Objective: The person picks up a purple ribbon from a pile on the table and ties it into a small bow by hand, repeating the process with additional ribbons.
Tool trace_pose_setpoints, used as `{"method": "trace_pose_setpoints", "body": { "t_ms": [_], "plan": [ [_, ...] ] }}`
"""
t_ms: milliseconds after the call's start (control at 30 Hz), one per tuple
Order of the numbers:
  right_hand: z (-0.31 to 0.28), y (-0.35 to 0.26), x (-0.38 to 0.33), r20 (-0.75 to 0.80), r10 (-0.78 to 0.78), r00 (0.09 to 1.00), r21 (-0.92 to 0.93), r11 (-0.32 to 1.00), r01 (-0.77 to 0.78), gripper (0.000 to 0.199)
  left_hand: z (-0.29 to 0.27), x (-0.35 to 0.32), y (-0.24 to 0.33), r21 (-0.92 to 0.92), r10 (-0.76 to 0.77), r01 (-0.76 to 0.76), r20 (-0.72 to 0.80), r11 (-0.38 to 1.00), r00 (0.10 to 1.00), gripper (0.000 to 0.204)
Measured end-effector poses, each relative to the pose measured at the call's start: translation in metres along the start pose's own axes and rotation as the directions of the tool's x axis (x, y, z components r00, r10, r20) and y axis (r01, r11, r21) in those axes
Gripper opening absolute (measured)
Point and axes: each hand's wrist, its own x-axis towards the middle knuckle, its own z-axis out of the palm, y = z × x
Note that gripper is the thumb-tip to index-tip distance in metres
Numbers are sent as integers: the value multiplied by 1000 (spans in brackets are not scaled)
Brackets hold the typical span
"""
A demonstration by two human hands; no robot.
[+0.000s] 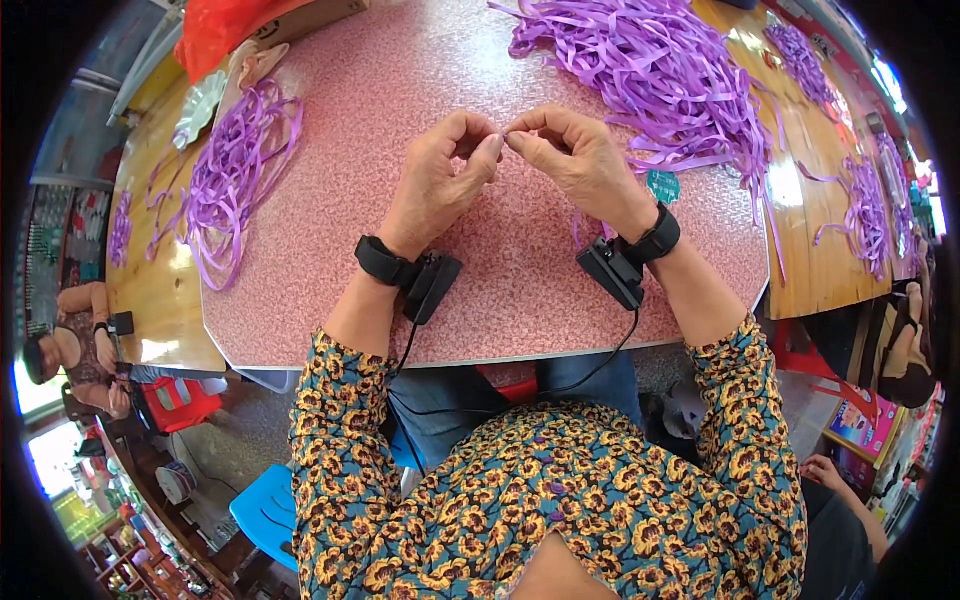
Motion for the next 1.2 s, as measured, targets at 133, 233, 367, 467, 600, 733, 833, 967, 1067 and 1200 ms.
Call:
{"method": "trace_pose_setpoints", "body": {
  "t_ms": [133, 233, 367, 467, 600, 733, 833, 967, 1067, 1200],
  "plan": [
    [0, 5, 0, -21, -40, 999, 45, 998, 41, 19, 1, 1, 2, 1, -3, 3, -13, 1000, 1000, 15],
    [1, 6, 0, -33, -106, 994, -44, 994, 104, 19, 0, 0, 1, 13, -11, 11, -7, 1000, 1000, 15],
    [2, 2, -1, -31, -15, 999, 0, 1000, 15, 19, 1, 1, -3, 49, 20, -19, -9, 999, 1000, 14],
    [1, 0, 0, -15, -3, 1000, -40, 999, 2, 20, 2, 1, -6, 84, 67, -62, -62, 995, 996, 12],
    [3, 5, 1, -46, -2, 999, 19, 1000, 2, 21, 3, 1, -2, 54, 16, -14, -44, 998, 999, 13],
    [0, 2, 1, -37, 65, 997, 29, 998, -64, 21, 0, 1, 1, -40, -76, 75, -13, 996, 997, 16],
    [-1, 6, 1, -39, 62, 997, 52, 997, -60, 22, 3, 4, -5, -148, 8, -25, -111, 989, 994, 19],
    [0, 3, 0, -18, 105, 994, 67, 992, -104, 22, 3, 4, 0, 34, 90, -87, -107, 996, 990, 20],
    [-1, 5, 0, 36, 109, 993, 94, 989, -112, 22, 4, 5, 3, 341, 265, -240, -28, 909, 964, 18],
    [-4, 1, 0, 116, 136, 984, 145, 978, -153, 22, 1, 4, 4, 390, 211, -221, 68, 894, 975, 15]
  ]
}}
